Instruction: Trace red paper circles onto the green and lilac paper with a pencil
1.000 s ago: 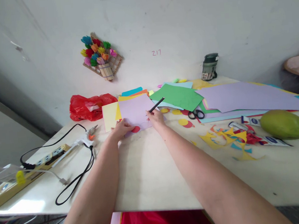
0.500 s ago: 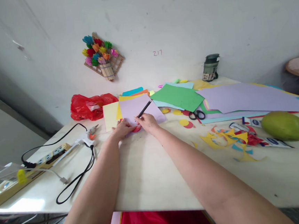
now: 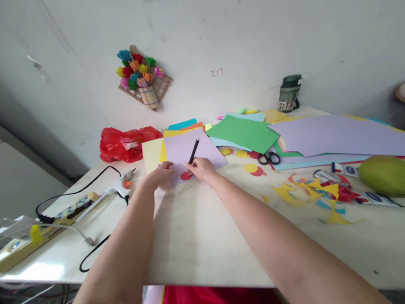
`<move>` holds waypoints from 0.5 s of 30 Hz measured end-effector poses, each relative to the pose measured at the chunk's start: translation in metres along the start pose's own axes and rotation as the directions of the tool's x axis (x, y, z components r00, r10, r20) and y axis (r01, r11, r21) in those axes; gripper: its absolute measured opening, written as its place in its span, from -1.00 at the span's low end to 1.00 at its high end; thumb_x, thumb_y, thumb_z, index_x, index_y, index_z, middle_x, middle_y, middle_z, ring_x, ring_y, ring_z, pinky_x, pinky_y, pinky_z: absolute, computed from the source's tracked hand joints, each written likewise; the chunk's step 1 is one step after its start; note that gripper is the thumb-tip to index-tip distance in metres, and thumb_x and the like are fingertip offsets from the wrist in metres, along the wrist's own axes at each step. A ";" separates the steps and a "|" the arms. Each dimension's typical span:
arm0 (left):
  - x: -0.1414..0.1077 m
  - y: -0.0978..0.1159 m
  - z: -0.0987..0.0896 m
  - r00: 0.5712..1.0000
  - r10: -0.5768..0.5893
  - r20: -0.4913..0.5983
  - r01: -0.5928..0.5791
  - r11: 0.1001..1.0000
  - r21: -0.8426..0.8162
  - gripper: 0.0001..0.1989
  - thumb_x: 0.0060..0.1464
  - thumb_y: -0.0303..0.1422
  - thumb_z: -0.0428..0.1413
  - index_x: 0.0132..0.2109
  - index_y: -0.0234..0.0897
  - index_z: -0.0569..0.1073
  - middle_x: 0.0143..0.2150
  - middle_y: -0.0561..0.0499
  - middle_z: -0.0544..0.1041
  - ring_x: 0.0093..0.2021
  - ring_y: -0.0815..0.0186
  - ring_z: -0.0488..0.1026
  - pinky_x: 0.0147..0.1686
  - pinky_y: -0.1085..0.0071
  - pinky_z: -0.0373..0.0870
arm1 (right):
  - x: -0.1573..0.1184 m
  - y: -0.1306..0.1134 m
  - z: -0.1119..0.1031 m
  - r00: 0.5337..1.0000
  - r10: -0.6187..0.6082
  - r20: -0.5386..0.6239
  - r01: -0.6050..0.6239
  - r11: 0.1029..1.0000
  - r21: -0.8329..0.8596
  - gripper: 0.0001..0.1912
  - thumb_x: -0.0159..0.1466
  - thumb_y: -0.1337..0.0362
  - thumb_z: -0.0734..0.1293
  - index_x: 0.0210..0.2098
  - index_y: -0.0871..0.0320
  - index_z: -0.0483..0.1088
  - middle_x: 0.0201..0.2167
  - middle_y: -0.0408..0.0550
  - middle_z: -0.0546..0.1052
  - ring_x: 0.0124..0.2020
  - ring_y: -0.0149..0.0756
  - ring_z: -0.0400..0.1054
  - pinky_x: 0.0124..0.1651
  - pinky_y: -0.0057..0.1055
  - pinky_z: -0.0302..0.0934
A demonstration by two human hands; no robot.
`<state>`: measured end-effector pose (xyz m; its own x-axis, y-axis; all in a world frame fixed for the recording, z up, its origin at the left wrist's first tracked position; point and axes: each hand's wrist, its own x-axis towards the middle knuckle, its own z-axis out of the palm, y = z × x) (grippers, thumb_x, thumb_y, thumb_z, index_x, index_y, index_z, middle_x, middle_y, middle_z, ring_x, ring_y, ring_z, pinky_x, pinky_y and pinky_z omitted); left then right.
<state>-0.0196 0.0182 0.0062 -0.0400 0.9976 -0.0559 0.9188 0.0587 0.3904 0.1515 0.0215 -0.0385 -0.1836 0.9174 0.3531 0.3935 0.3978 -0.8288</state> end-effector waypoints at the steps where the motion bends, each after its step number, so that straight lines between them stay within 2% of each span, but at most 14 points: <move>1: 0.000 0.000 -0.002 1.000 -0.003 0.018 0.003 1.000 0.012 -0.56 -0.10 -0.16 -0.02 -0.02 -0.12 0.26 0.04 -0.11 0.27 0.12 0.02 0.06 0.03 -0.01 -0.11 | 0.000 0.000 0.000 1.000 -0.005 -0.002 0.005 1.000 -0.008 -0.74 0.13 0.10 0.20 -0.37 0.17 0.35 -0.54 -0.10 0.51 -0.47 -0.38 0.42 -0.37 -0.52 0.25; 4: -0.001 -0.001 -0.005 0.997 0.040 0.066 -0.046 0.995 0.094 -0.51 -0.10 -0.13 -0.02 0.02 -0.10 0.20 0.15 -0.06 0.16 0.23 0.09 -0.27 0.06 -0.07 -0.33 | 0.000 0.000 0.000 1.000 -0.014 0.004 0.014 0.999 -0.038 -0.73 0.12 0.08 0.20 -0.37 0.16 0.36 -0.53 -0.10 0.51 -0.44 -0.37 0.42 -0.35 -0.52 0.25; 6: -0.003 -0.002 -0.001 0.994 0.087 0.069 -0.095 0.988 0.118 -0.46 -0.10 -0.10 -0.02 0.07 -0.09 0.13 0.23 -0.01 -0.01 0.23 0.14 -0.39 0.06 -0.08 -0.42 | 0.000 -0.001 -0.002 1.000 0.002 0.031 0.000 0.999 -0.045 -0.72 0.12 0.08 0.21 -0.39 0.16 0.36 -0.53 -0.10 0.51 -0.44 -0.37 0.42 -0.37 -0.53 0.24; 9: -0.006 -0.004 0.010 0.986 0.164 0.019 -0.165 0.983 0.081 -0.43 -0.09 -0.06 -0.03 0.08 -0.11 0.13 0.26 -0.01 -0.11 0.23 0.17 -0.40 0.07 -0.04 -0.46 | 0.002 -0.006 -0.006 0.995 0.051 0.091 -0.048 0.998 -0.031 -0.73 0.11 0.09 0.22 -0.40 0.18 0.35 -0.52 -0.10 0.50 -0.49 -0.38 0.42 -0.43 -0.55 0.23; 12: -0.008 -0.006 0.020 0.971 0.234 -0.049 -0.232 0.972 0.046 -0.47 -0.09 -0.10 -0.01 0.06 -0.08 0.16 0.24 0.03 -0.02 0.24 0.20 -0.33 0.09 -0.01 -0.49 | 0.006 -0.013 -0.010 0.979 0.115 0.166 -0.119 0.993 0.012 -0.77 0.11 0.14 0.24 -0.39 0.19 0.35 -0.48 -0.09 0.50 -0.51 -0.40 0.41 -0.50 -0.57 0.20; 15: -0.010 -0.005 0.022 0.951 0.300 -0.075 -0.297 0.954 0.040 -0.52 -0.08 -0.09 -0.02 0.03 -0.07 0.21 0.20 0.06 0.08 0.23 0.17 -0.23 0.10 -0.01 -0.49 | 0.009 -0.020 -0.013 0.949 0.218 0.226 -0.243 0.966 0.087 -0.80 0.11 0.18 0.26 -0.39 0.21 0.33 -0.49 -0.09 0.49 -0.55 -0.43 0.40 -0.56 -0.61 0.17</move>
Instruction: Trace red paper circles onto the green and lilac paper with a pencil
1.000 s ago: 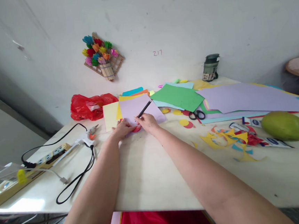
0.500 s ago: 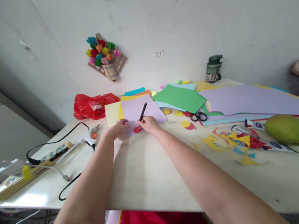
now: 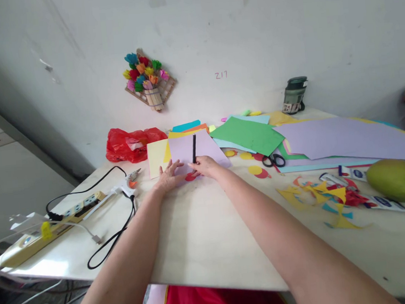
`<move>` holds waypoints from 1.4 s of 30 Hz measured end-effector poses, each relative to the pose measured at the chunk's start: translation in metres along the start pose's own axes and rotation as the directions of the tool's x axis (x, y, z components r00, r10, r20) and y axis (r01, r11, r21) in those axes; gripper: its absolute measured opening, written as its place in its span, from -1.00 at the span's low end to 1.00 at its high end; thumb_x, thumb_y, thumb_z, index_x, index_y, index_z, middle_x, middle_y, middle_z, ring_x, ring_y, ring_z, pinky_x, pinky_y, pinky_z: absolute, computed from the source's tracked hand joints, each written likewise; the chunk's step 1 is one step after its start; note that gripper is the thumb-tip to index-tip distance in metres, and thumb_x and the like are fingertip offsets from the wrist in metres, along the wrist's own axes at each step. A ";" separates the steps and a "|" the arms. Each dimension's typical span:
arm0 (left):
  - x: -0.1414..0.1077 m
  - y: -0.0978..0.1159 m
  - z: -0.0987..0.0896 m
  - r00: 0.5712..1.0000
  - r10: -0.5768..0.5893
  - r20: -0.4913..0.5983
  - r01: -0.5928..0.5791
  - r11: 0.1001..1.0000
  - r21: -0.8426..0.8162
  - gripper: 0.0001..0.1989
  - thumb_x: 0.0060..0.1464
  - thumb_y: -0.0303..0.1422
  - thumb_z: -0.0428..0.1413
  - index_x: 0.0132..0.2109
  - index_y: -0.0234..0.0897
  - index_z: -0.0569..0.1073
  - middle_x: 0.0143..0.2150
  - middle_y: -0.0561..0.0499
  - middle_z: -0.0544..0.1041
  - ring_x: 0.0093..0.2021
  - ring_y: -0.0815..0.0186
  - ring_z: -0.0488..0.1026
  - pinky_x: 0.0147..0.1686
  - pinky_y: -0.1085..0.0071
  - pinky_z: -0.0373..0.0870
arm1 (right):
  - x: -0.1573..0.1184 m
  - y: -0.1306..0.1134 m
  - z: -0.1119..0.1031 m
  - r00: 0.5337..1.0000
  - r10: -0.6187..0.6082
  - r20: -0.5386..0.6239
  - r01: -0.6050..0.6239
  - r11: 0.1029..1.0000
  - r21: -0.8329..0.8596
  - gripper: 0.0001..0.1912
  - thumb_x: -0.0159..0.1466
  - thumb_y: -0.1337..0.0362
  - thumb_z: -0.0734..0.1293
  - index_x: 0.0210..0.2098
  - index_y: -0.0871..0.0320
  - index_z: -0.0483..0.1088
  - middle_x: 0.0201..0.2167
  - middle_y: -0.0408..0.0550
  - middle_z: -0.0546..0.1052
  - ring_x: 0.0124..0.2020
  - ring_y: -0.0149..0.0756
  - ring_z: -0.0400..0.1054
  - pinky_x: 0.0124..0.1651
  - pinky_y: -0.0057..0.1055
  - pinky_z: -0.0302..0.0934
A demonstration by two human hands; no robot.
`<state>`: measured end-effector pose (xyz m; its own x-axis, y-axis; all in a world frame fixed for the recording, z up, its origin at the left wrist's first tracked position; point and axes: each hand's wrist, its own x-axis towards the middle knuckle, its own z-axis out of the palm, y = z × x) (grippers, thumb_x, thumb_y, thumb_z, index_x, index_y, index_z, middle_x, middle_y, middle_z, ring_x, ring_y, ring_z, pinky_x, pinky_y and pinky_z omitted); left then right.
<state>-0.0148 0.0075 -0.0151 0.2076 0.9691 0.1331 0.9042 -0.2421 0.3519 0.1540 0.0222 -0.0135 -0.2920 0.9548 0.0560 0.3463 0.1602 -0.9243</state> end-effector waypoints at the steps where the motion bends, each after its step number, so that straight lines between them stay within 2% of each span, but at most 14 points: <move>1: -0.001 0.001 -0.001 1.000 0.016 -0.006 -0.016 1.000 0.007 -0.53 -0.08 -0.08 -0.02 0.01 -0.07 0.23 0.18 0.06 0.12 0.23 0.16 -0.21 0.09 -0.02 -0.48 | 0.000 -0.002 0.000 1.000 0.031 -0.004 -0.031 0.999 0.025 -0.81 0.10 0.19 0.27 -0.40 0.22 0.32 -0.51 -0.09 0.49 -0.57 -0.44 0.39 -0.58 -0.62 0.15; 7: -0.005 0.000 -0.004 0.997 0.072 0.002 -0.072 0.996 0.043 -0.58 -0.09 -0.04 -0.01 -0.06 -0.04 0.29 0.11 0.04 0.23 0.20 0.16 -0.08 0.08 -0.04 -0.42 | 0.000 -0.006 0.003 0.994 0.092 -0.056 -0.086 0.992 0.095 -0.83 0.11 0.22 0.26 -0.41 0.23 0.31 -0.57 -0.11 0.47 -0.63 -0.48 0.36 -0.63 -0.63 0.09; 15: 0.001 -0.003 0.004 0.998 0.053 0.025 -0.054 0.998 0.035 -0.61 -0.15 0.00 0.02 -0.18 -0.08 0.32 0.15 0.01 0.15 0.21 0.08 -0.16 0.05 -0.10 -0.32 | -0.004 -0.003 0.003 0.994 0.083 -0.075 -0.066 0.978 0.199 -0.81 0.14 0.20 0.24 -0.41 0.24 0.30 -0.57 -0.10 0.48 -0.62 -0.50 0.36 -0.65 -0.67 0.07; 20: 0.003 -0.004 0.004 0.999 0.028 0.035 -0.028 0.999 0.023 -0.60 -0.17 0.02 0.04 -0.20 -0.09 0.32 0.16 0.01 0.14 0.21 0.08 -0.19 0.05 -0.10 -0.35 | -0.005 0.001 0.003 0.969 0.071 -0.236 -0.006 0.964 0.265 -0.75 0.16 0.15 0.20 -0.44 0.24 0.26 -0.58 -0.07 0.48 -0.60 -0.49 0.37 -0.62 -0.66 0.15; 23: 0.003 -0.003 0.003 0.999 0.016 0.044 -0.017 1.000 0.020 -0.60 -0.17 0.01 0.04 -0.20 -0.08 0.32 0.17 -0.01 0.13 0.22 0.09 -0.19 0.05 -0.08 -0.34 | -0.003 0.004 0.004 0.955 0.071 -0.289 -0.001 0.972 0.235 -0.74 0.15 0.12 0.20 -0.45 0.23 0.25 -0.58 -0.06 0.47 -0.60 -0.47 0.37 -0.63 -0.65 0.18; 31: 0.001 0.000 0.000 0.998 0.022 0.054 -0.023 1.000 0.019 -0.62 -0.15 -0.01 0.04 -0.20 -0.09 0.32 0.08 0.02 0.25 0.19 0.10 -0.11 0.07 0.00 -0.31 | -0.003 0.006 0.007 0.946 0.045 -0.320 0.002 0.989 0.145 -0.74 0.14 0.11 0.20 -0.43 0.22 0.25 -0.60 -0.09 0.45 -0.65 -0.48 0.36 -0.67 -0.66 0.16; 42: 0.003 -0.001 0.000 0.998 0.006 0.056 -0.007 1.000 0.017 -0.65 -0.15 -0.06 0.05 -0.21 -0.09 0.32 0.11 0.02 0.20 0.17 0.13 -0.05 0.08 0.04 -0.25 | 0.004 0.019 0.008 0.931 -0.109 -0.347 0.097 0.994 -0.053 -0.74 0.15 0.10 0.17 -0.45 0.20 0.25 -0.60 -0.12 0.45 -0.65 -0.46 0.36 -0.62 -0.61 0.19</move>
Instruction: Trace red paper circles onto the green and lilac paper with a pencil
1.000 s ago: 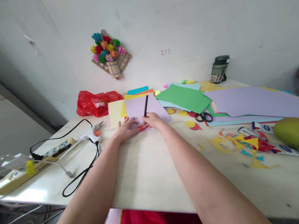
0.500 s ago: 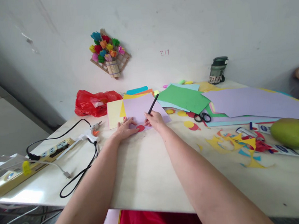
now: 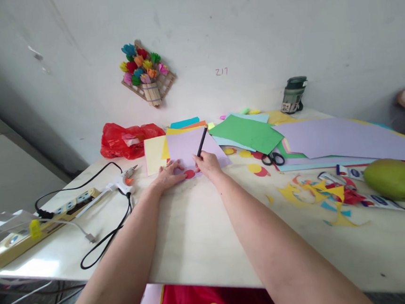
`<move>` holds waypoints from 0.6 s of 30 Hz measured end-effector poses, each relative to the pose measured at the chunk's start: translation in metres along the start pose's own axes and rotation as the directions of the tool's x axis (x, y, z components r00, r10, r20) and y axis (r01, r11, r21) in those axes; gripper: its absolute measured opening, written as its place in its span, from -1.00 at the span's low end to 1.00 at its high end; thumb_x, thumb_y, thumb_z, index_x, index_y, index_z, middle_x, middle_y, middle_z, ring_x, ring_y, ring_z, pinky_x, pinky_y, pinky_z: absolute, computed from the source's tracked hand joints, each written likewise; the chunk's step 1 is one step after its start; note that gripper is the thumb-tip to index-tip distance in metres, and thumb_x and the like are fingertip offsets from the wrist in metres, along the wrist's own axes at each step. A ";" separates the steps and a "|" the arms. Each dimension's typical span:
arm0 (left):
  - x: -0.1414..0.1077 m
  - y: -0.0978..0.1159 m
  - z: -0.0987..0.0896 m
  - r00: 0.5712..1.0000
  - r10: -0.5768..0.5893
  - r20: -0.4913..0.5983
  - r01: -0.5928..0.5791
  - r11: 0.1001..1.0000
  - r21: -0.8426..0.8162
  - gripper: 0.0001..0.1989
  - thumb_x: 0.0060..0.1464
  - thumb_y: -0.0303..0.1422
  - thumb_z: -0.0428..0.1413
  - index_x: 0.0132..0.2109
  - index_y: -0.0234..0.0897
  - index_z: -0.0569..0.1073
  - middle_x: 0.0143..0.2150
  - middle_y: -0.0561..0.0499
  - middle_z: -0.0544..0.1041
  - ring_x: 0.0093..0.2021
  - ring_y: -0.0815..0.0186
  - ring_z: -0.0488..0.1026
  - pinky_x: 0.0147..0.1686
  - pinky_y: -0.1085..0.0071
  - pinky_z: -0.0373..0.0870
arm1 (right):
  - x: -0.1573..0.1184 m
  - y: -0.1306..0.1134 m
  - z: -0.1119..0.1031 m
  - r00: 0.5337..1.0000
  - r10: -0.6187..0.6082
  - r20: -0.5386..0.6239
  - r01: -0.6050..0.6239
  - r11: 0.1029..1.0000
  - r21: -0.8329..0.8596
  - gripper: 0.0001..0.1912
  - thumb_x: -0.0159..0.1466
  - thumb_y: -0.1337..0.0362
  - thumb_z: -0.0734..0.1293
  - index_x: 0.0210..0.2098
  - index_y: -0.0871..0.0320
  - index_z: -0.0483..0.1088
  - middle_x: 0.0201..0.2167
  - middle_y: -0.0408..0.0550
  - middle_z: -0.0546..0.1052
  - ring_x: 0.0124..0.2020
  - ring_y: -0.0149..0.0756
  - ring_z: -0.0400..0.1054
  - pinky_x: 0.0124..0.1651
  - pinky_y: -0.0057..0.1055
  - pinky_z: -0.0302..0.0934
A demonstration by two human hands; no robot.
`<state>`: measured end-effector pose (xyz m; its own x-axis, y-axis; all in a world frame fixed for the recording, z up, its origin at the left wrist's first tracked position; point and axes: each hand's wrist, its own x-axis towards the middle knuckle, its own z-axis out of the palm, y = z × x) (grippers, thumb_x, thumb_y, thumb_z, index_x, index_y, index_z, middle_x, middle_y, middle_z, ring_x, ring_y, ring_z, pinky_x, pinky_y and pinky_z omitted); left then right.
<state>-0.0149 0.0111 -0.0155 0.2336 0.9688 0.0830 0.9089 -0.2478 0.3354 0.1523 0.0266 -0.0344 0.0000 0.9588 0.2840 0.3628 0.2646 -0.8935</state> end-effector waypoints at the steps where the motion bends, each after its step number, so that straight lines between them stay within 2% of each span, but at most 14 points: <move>1: 0.000 0.000 0.000 1.000 -0.003 0.003 0.003 1.000 -0.002 -0.66 -0.15 -0.07 0.05 -0.21 -0.09 0.32 0.10 0.03 0.20 0.17 0.13 -0.06 0.08 0.04 -0.25 | 0.000 0.001 0.000 1.000 -0.012 -0.002 0.012 1.000 -0.020 -0.73 0.15 0.10 0.17 -0.45 0.19 0.26 -0.60 -0.13 0.45 -0.65 -0.46 0.36 -0.60 -0.61 0.19; 7: -0.002 0.002 -0.002 1.000 -0.021 -0.005 0.021 1.000 -0.012 -0.74 -0.12 -0.15 0.04 -0.23 -0.08 0.33 0.08 0.05 0.24 0.15 0.15 -0.01 0.08 0.09 -0.21 | -0.001 0.000 0.000 0.999 -0.048 0.010 0.048 0.995 -0.091 -0.72 0.15 0.08 0.16 -0.43 0.18 0.29 -0.60 -0.14 0.45 -0.63 -0.47 0.37 -0.55 -0.61 0.20; 13: -0.005 0.004 -0.003 0.999 0.021 -0.025 -0.021 1.000 0.003 -0.59 -0.19 0.03 0.03 -0.23 -0.11 0.33 0.02 0.03 0.28 0.12 0.16 0.04 0.07 0.18 -0.13 | -0.003 -0.003 -0.001 0.998 -0.053 0.020 0.055 0.992 -0.111 -0.70 0.14 0.07 0.17 -0.47 0.19 0.29 -0.61 -0.13 0.45 -0.61 -0.46 0.37 -0.51 -0.59 0.21; 18: -0.005 0.003 -0.004 0.999 0.042 -0.026 -0.041 0.999 0.034 -0.58 -0.20 0.02 0.05 -0.21 -0.11 0.31 0.01 0.02 0.28 0.11 0.18 0.07 0.04 0.23 -0.06 | -0.001 -0.001 -0.001 0.999 -0.043 0.017 0.044 0.998 -0.042 -0.70 0.15 0.07 0.16 -0.43 0.20 0.28 -0.58 -0.12 0.45 -0.63 -0.48 0.36 -0.58 -0.62 0.18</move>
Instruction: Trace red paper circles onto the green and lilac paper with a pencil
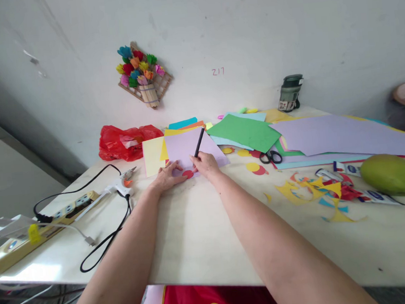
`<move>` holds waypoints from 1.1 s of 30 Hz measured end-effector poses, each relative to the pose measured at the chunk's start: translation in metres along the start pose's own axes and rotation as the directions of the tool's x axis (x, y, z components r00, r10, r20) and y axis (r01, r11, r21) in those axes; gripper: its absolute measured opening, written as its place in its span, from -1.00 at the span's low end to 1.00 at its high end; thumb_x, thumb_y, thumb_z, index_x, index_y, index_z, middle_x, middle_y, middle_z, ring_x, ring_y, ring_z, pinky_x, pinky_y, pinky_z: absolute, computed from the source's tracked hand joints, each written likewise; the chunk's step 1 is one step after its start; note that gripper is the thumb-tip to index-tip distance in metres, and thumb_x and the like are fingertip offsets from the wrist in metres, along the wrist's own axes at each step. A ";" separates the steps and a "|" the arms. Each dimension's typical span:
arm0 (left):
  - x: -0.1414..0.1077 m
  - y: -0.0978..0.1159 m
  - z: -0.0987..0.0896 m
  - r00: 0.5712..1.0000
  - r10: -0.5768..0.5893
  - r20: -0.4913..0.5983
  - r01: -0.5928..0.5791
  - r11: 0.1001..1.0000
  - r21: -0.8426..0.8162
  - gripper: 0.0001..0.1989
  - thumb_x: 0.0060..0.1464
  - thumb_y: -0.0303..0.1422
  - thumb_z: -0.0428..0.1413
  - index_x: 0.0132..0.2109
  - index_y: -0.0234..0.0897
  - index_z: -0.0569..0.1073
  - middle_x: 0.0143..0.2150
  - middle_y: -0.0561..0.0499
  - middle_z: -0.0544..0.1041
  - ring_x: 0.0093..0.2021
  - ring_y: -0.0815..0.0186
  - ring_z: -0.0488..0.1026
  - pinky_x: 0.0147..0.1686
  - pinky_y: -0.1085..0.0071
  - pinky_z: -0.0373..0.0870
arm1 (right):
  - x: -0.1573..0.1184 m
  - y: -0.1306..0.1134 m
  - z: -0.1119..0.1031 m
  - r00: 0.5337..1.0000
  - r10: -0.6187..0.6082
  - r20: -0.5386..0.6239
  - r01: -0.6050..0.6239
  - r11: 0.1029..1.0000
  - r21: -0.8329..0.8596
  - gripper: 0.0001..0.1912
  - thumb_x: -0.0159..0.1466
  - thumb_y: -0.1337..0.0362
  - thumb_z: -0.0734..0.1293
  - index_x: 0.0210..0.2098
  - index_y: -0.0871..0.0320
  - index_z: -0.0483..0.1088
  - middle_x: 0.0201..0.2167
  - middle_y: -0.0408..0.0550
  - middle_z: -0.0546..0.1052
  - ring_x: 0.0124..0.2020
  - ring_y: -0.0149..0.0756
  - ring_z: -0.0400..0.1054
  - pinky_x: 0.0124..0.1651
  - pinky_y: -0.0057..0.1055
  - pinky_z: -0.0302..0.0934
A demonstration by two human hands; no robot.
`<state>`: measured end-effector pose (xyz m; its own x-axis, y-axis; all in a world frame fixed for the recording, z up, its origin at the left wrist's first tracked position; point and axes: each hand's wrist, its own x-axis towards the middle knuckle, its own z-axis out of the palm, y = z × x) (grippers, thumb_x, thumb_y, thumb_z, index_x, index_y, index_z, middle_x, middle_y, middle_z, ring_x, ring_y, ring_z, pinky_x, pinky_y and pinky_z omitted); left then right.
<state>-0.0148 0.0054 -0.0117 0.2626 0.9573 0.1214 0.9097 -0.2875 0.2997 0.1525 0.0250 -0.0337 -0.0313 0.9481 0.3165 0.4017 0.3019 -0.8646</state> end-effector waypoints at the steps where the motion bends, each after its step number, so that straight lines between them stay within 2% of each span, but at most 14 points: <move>1: 0.000 0.000 0.000 1.000 0.001 0.000 -0.001 1.000 0.002 -0.59 -0.19 0.01 0.05 -0.21 -0.11 0.32 0.01 0.02 0.28 0.11 0.18 0.06 0.04 0.24 -0.05 | 0.000 0.000 0.000 1.000 0.004 -0.012 -0.004 1.000 0.006 -0.70 0.15 0.07 0.15 -0.42 0.20 0.28 -0.57 -0.12 0.46 -0.63 -0.49 0.36 -0.59 -0.63 0.17; 6: 0.001 -0.001 0.000 1.000 0.001 0.003 -0.001 1.000 0.006 -0.63 -0.17 -0.04 0.06 -0.21 -0.10 0.32 0.02 0.05 0.29 0.13 0.17 0.03 0.05 0.24 -0.05 | 0.000 0.001 0.000 0.998 0.024 -0.057 -0.025 1.000 -0.008 -0.70 0.15 0.07 0.15 -0.41 0.19 0.28 -0.57 -0.12 0.46 -0.64 -0.49 0.35 -0.61 -0.63 0.16; 17: 0.002 -0.001 0.001 1.000 -0.028 0.005 0.028 0.999 -0.026 -0.68 -0.17 -0.09 0.07 -0.23 -0.09 0.33 0.03 0.02 0.28 0.14 0.13 0.01 0.07 0.12 -0.12 | -0.001 -0.001 0.000 1.000 0.011 -0.013 -0.011 1.000 -0.029 -0.71 0.15 0.07 0.16 -0.43 0.18 0.28 -0.60 -0.14 0.46 -0.64 -0.49 0.36 -0.57 -0.62 0.18; 26: 0.003 -0.001 0.001 0.998 -0.058 0.003 0.058 0.998 -0.026 -0.73 -0.15 -0.16 0.07 -0.25 -0.09 0.33 0.02 0.06 0.29 0.13 0.16 0.04 0.07 0.15 -0.11 | -0.001 -0.001 0.000 1.000 0.017 -0.005 -0.017 1.000 -0.026 -0.70 0.16 0.07 0.15 -0.42 0.19 0.29 -0.59 -0.13 0.47 -0.63 -0.49 0.36 -0.56 -0.62 0.19; 30: 0.002 0.000 0.003 0.998 -0.048 -0.041 0.047 0.998 -0.041 -0.66 -0.14 -0.03 0.02 -0.25 -0.11 0.31 0.00 0.03 0.31 0.09 0.19 0.12 0.06 0.17 -0.06 | -0.001 0.000 0.000 1.000 0.014 0.001 -0.014 1.000 -0.016 -0.70 0.15 0.06 0.16 -0.41 0.18 0.29 -0.60 -0.14 0.47 -0.63 -0.48 0.37 -0.55 -0.61 0.19; 33: 0.000 0.000 0.007 0.991 -0.069 -0.115 0.068 0.998 -0.010 -0.48 -0.20 0.12 -0.02 -0.18 -0.13 0.27 0.00 -0.02 0.31 0.13 0.15 0.05 0.08 0.10 -0.12 | 0.000 0.002 0.000 1.000 0.005 -0.002 -0.005 1.000 -0.009 -0.70 0.14 0.06 0.16 -0.43 0.18 0.29 -0.61 -0.15 0.46 -0.64 -0.49 0.36 -0.55 -0.61 0.18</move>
<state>-0.0123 0.0058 -0.0182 0.1606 0.9647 0.2088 0.9221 -0.2221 0.3168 0.1530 0.0254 -0.0352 -0.0274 0.9494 0.3128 0.4106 0.2960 -0.8624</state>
